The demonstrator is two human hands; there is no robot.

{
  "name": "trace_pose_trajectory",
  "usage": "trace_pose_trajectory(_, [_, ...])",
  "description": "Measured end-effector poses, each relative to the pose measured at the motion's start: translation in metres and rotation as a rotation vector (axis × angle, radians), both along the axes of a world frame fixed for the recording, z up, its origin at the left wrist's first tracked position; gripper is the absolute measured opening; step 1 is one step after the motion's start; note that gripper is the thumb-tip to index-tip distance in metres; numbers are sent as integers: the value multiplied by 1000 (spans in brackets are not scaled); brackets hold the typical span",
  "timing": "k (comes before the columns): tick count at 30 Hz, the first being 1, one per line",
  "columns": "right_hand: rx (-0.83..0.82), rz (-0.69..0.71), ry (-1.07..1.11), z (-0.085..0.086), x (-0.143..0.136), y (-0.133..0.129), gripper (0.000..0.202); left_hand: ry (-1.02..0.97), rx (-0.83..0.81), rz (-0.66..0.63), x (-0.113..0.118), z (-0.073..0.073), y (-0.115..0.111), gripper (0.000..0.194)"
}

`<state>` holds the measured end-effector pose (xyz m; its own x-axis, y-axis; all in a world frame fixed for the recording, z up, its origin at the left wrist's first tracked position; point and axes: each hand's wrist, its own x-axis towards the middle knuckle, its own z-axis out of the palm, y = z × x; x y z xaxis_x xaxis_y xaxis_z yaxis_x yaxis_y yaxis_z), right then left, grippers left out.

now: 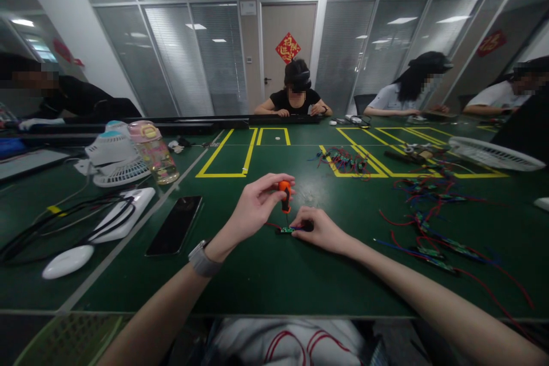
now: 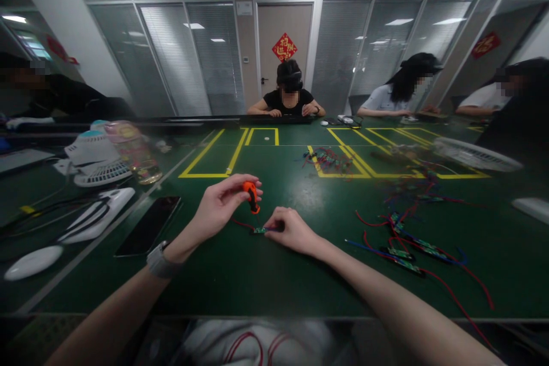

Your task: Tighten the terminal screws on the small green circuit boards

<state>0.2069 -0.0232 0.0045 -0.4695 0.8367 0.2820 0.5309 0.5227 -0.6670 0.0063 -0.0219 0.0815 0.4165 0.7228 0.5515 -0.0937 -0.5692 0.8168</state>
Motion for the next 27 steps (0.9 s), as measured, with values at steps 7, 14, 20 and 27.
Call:
trace_pose_trajectory(7, [-6,-15,-17,1,0,-1,7,-54,-20,46,-6,-1,5,24])
trace_pose_trajectory(14, [-22,-11,-10,2,0,-1,7,-36,75,94,-3,-4,5,24])
trace_pose_trajectory(20, [-10,-14,-17,2,0,-1,6,52,190,226,6,-2,2,25])
trace_pose_trajectory(27, [-11,-19,-9,1,0,-1,6,122,199,135,1,14,0,26])
